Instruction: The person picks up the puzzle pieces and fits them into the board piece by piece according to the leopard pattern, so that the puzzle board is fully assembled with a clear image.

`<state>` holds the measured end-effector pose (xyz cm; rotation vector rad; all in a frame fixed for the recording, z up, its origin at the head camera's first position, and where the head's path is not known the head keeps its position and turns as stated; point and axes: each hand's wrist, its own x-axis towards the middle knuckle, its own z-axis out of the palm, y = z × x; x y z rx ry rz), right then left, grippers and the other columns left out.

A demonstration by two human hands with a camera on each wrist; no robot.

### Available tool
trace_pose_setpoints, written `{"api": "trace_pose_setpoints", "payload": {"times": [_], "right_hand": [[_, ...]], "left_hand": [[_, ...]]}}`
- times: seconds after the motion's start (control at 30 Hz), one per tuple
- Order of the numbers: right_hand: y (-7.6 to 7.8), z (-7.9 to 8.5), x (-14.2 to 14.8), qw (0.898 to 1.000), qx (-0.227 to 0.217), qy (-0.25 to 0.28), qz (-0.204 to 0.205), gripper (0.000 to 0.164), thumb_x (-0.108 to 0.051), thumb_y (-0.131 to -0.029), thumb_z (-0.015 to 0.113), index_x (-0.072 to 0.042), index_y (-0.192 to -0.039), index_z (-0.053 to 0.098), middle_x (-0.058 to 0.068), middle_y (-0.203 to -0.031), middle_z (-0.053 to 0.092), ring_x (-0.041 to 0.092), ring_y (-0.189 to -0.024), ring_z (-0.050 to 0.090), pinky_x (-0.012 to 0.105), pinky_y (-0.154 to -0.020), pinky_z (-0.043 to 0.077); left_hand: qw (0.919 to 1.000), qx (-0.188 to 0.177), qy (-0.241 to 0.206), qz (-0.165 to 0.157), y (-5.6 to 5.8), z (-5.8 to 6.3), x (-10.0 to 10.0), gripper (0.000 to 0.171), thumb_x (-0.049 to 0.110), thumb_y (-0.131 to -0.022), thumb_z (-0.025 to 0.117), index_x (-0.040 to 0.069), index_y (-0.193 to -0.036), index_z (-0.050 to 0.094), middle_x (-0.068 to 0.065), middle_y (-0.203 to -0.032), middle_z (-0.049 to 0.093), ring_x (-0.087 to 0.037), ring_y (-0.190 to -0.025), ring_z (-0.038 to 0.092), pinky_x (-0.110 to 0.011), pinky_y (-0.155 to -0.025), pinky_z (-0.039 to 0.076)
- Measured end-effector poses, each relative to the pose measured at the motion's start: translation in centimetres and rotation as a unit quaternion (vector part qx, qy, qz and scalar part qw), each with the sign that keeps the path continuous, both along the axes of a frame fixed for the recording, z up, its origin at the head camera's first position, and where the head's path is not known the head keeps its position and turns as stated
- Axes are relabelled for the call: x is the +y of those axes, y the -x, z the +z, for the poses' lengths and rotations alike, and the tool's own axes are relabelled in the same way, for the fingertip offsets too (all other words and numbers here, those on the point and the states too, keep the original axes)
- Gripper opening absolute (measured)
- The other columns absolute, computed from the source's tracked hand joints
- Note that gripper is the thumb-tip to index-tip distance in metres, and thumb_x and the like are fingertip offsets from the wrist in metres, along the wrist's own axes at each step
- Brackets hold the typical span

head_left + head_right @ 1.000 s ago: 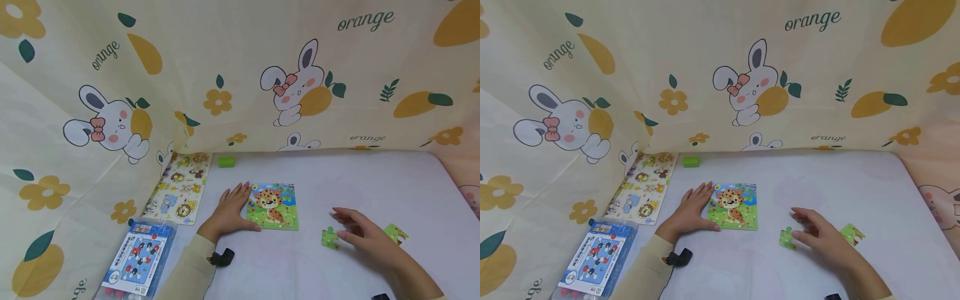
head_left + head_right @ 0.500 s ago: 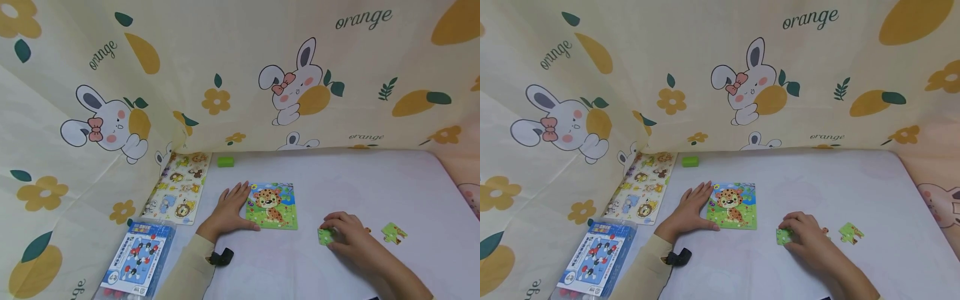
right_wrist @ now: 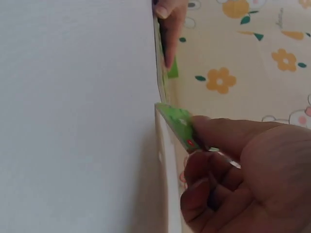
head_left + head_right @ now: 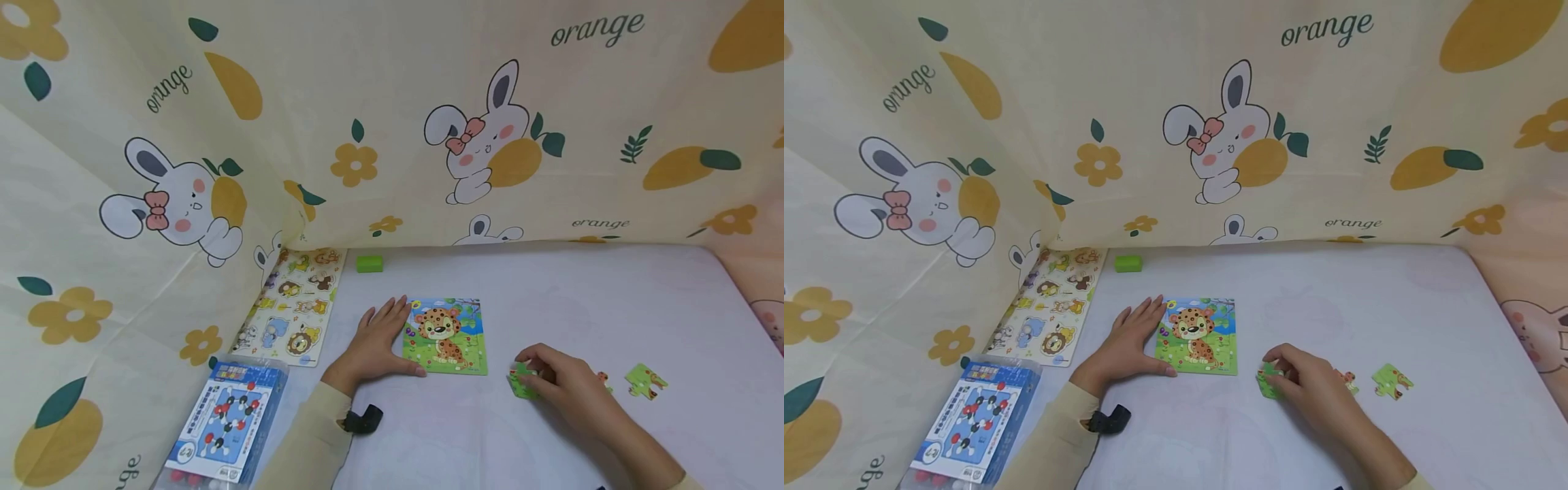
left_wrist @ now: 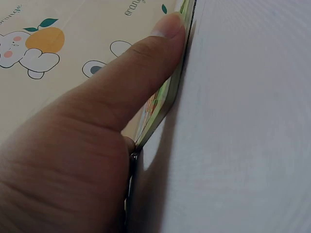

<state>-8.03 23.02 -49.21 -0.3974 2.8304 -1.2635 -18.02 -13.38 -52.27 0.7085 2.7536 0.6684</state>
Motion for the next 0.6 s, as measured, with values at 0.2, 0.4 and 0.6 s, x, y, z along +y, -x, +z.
{"api": "trace_pose_setpoints", "payload": {"times": [0.2, 0.4, 0.6], "right_hand": [[1.5, 0.1, -1.9, 0.999, 0.019, 0.041, 0.019, 0.022, -0.001, -0.099, 0.079, -0.012, -0.118, 0.076, -0.011, -0.089, 0.066, 0.008, -0.075, 0.059, 0.026, -0.064, 0.053], [3.3, -0.4, -4.0, 0.996, 0.027, 0.077, 0.020, 0.020, 0.001, -0.100, 0.078, -0.009, -0.117, 0.077, -0.008, -0.090, 0.066, 0.013, -0.077, 0.059, 0.027, -0.064, 0.052], [4.7, -0.8, -6.3, 0.997, 0.014, 0.079, 0.015, 0.017, -0.003, -0.102, 0.076, -0.009, -0.117, 0.080, -0.006, -0.098, 0.068, 0.016, -0.085, 0.060, 0.028, -0.072, 0.054]], "left_hand": [[1.0000, 0.000, -0.002, 0.002, 0.1, 0.0, -0.1, 0.140, 0.084, -0.072, 0.084, 0.016, -0.176, 0.019, 0.007, -0.181, 0.004, -0.016, -0.165, -0.003, -0.050, -0.130, -0.006], [1.0000, 0.005, -0.003, 0.000, 0.2, -0.4, -0.1, 0.140, 0.085, -0.072, 0.083, 0.016, -0.176, 0.019, 0.006, -0.181, 0.004, -0.016, -0.165, -0.003, -0.049, -0.130, -0.007], [1.0000, 0.003, -0.002, -0.001, 0.2, -0.4, -0.1, 0.140, 0.085, -0.072, 0.082, 0.016, -0.176, 0.019, 0.006, -0.181, 0.005, -0.016, -0.165, -0.003, -0.049, -0.130, -0.006]]}}
